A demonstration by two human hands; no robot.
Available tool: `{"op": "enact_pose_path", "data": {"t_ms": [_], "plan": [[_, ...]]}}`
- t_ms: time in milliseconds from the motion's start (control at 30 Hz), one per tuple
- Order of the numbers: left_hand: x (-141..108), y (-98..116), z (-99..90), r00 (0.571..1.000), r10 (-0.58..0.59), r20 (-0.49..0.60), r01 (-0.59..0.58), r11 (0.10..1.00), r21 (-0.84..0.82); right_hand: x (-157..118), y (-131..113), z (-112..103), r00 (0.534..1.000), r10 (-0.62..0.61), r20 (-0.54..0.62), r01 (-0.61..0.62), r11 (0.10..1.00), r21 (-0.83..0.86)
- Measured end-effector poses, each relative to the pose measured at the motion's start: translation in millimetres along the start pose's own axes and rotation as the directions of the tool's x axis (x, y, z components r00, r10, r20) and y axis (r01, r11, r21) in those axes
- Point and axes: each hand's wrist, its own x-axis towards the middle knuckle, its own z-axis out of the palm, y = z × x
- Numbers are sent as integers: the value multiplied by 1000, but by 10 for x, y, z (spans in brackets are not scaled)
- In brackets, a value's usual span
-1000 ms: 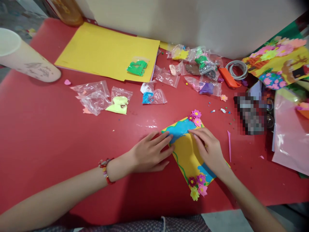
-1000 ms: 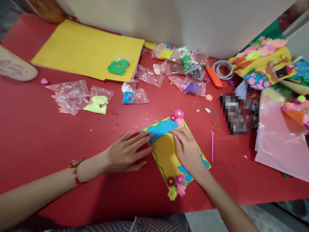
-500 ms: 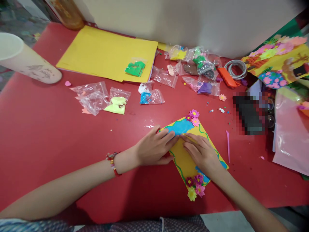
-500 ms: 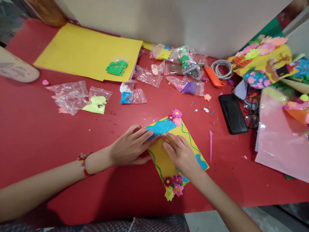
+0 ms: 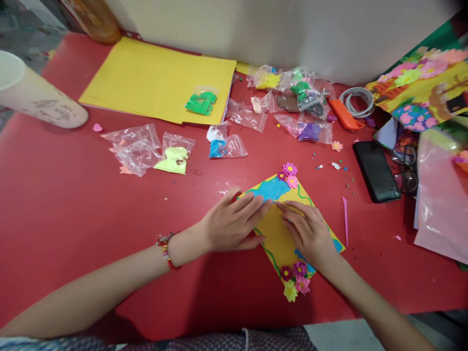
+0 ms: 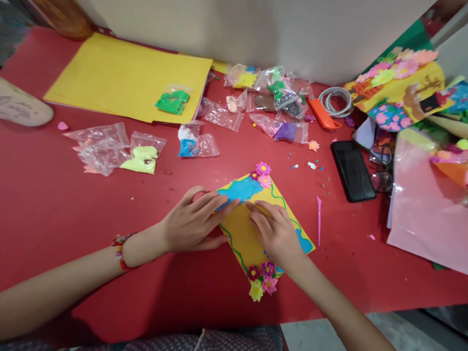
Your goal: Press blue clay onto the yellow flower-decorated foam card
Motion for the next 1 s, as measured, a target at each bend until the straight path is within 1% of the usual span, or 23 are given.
{"op": "enact_pose_path", "data": {"t_ms": [67, 200, 300, 400, 500, 567, 667, 733, 800, 900, 1000], "plan": [[-17, -15, -2, 1000, -4, -2, 4, 1000, -15, 6, -2, 26, 1000, -16, 11, 16, 1000, -2], [-13, -38, 8, 999, 31, 13, -30, 995, -92, 17, 8, 86, 997, -74, 27, 75, 997, -36], [-6, -46, 24, 998, 43, 44, -37, 991, -131, 30, 2, 112, 987, -142, 70, 148, 984, -99], [-14, -37, 40, 997, 44, 57, -35, 989, -141, 49, -36, 103, 978, -167, 122, 189, 961, -203], [-23, -15, 48, 996, 34, 86, -22, 990, -136, 62, -103, 75, 982, -148, 121, 178, 936, -304], [-25, -2, 49, 995, 30, 92, -17, 990, -137, 61, -150, 65, 986, -122, 116, 153, 935, -320], [-25, 5, 51, 995, 38, 90, -23, 987, -159, 50, -201, 70, 992, -30, 126, 61, 967, -248], [-26, 4, 51, 994, 40, 98, -24, 986, -164, 44, -214, 78, 987, 43, 154, -13, 981, -194], [-25, 2, 48, 995, 36, 98, -21, 989, -149, 43, -214, 80, 981, 84, 176, -49, 980, -193], [-12, 7, 42, 995, 24, 100, -12, 993, -115, 52, -203, 66, 984, 66, 168, -17, 961, -275], [17, 15, 33, 989, 19, 148, -5, 995, -96, 62, -191, 48, 989, 33, 147, 14, 952, -304]]}}
